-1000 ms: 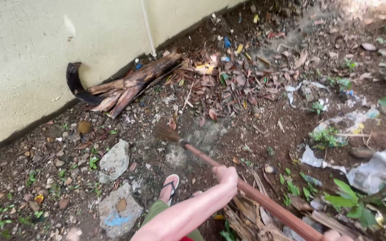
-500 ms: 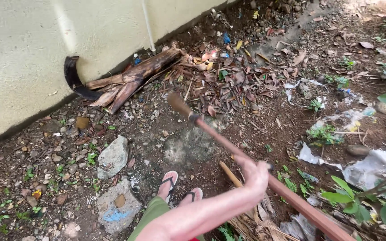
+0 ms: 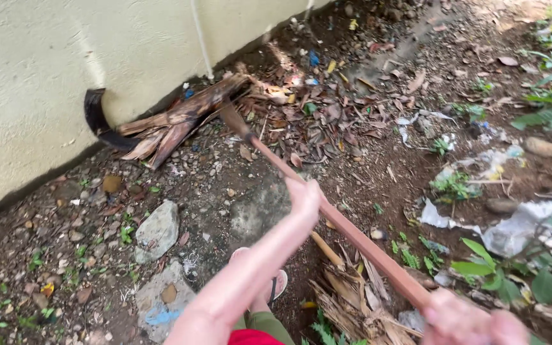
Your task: Sweeping dry leaves and debris off a dirt path using a broom.
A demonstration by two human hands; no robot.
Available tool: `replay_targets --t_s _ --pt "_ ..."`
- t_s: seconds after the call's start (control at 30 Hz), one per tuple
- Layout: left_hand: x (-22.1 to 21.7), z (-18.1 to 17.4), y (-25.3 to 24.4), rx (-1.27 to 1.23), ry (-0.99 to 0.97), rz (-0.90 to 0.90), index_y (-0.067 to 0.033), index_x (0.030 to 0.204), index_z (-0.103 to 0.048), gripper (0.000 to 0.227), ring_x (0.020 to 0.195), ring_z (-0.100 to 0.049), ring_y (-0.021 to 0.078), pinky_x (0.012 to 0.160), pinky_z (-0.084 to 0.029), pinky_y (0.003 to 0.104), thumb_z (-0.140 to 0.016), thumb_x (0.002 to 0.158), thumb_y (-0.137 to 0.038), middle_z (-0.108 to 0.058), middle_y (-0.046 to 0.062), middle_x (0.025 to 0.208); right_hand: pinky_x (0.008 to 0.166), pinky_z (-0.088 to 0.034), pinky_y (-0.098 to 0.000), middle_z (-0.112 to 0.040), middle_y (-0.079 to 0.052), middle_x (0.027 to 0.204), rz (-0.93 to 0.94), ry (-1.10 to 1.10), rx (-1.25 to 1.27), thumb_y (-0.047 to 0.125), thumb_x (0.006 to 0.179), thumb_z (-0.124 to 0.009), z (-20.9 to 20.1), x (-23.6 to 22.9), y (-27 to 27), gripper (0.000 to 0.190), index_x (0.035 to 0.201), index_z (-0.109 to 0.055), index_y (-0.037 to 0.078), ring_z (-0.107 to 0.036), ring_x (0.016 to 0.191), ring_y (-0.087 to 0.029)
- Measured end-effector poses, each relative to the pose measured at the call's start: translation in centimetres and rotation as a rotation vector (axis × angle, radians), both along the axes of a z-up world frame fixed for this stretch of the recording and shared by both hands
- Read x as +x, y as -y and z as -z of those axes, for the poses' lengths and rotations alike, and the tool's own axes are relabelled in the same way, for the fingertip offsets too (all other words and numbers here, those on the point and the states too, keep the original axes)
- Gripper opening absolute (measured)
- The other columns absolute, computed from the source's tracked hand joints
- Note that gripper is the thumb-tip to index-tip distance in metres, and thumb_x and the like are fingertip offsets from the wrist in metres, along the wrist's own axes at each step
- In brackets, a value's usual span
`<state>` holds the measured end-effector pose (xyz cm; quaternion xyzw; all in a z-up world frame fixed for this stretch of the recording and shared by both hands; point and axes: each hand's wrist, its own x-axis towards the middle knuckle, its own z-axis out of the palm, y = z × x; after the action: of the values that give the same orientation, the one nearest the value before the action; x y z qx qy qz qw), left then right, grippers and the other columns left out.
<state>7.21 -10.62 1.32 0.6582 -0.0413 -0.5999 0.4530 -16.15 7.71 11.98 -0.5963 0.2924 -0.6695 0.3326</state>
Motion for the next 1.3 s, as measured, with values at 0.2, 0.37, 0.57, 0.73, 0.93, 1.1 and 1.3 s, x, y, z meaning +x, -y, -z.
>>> replay_targets --t_s 0.2,0.37,0.57,0.73,0.93,1.1,1.3 --pt "0.2 0.7 2.9 -0.383 0.066 -0.027 -0.0043 0.158 0.006 0.095 0.07 -0.059 0.0189 0.058 -0.054 0.031 -0.059 0.089 0.002 -0.058 0.018 0.103 0.062 -0.038 -0.0334 -0.04 0.0 0.039 0.028 0.7 0.298 0.027 0.111 -0.051 -5.2 0.8 -1.9 0.052 0.061 -0.053 0.01 -0.032 0.036 -0.015" --pt "-4.0 0.8 -2.6 -0.258 -0.047 0.067 0.003 0.151 -0.01 0.081 0.088 -0.061 0.0218 0.071 -0.058 0.033 -0.059 0.087 0.003 -0.05 0.021 0.116 0.068 -0.035 -0.0326 -0.035 0.002 0.041 0.186 0.603 0.395 0.027 0.115 -0.043 -8.3 -2.3 -5.8 0.055 0.062 -0.047 0.013 -0.028 0.038 -0.013" --pt "-10.0 2.4 -9.0 0.181 -0.13 0.227 -0.0034 0.156 -0.004 0.088 0.101 -0.061 0.0213 0.086 -0.057 0.036 -0.058 0.088 0.005 -0.047 0.019 0.126 0.062 -0.04 -0.0471 -0.04 -0.003 0.045 0.053 0.439 0.46 0.032 0.11 -0.034 -5.2 -7.2 -7.3 0.053 0.062 -0.042 0.012 -0.037 0.043 -0.021" --pt "-14.2 6.3 -7.6 0.395 -0.166 0.276 0.0014 0.149 -0.026 0.06 0.075 -0.065 0.0209 0.06 -0.056 0.029 -0.054 0.096 -0.002 -0.06 0.016 0.101 0.066 -0.043 -0.0506 -0.045 -0.004 0.047 0.065 0.439 0.375 0.031 0.116 -0.035 1.9 -9.1 -9.5 0.053 0.066 -0.044 0.013 -0.04 0.053 -0.022" --pt "-13.9 7.1 1.5 -0.009 -0.208 0.311 0.0071 0.135 -0.035 0.043 0.059 -0.053 0.0154 0.048 -0.048 0.027 -0.053 0.098 -0.005 -0.055 0.01 0.084 0.087 -0.05 -0.0464 -0.072 -0.011 0.076 -0.117 -0.13 0.933 0.045 0.101 -0.04 3.6 -5.4 -7.8 0.058 0.076 -0.07 0.003 -0.065 0.071 -0.025" --pt "-14.0 4.5 3.4 -0.12 -0.416 0.219 0.0058 0.129 -0.039 0.039 0.055 -0.052 0.0098 0.046 -0.048 0.022 -0.058 0.097 -0.005 -0.056 0.009 0.081 0.079 -0.05 -0.0421 -0.059 -0.004 0.065 0.104 0.122 0.239 0.027 0.109 -0.053 -0.6 2.7 -3.7 0.043 0.07 -0.056 0.009 -0.053 0.057 -0.017" --pt "-10.2 19.9 2.5 -0.041 -0.156 0.19 0.009 0.103 -0.059 0.024 0.05 -0.058 0.0207 0.041 -0.047 0.032 -0.063 0.094 -0.013 -0.06 0.009 0.065 0.048 -0.04 -0.0295 -0.056 -0.005 0.056 0.348 0.339 0.289 0.013 0.099 -0.063 1.0 7.7 0.4 0.039 0.061 -0.057 0.004 -0.047 0.046 -0.011"
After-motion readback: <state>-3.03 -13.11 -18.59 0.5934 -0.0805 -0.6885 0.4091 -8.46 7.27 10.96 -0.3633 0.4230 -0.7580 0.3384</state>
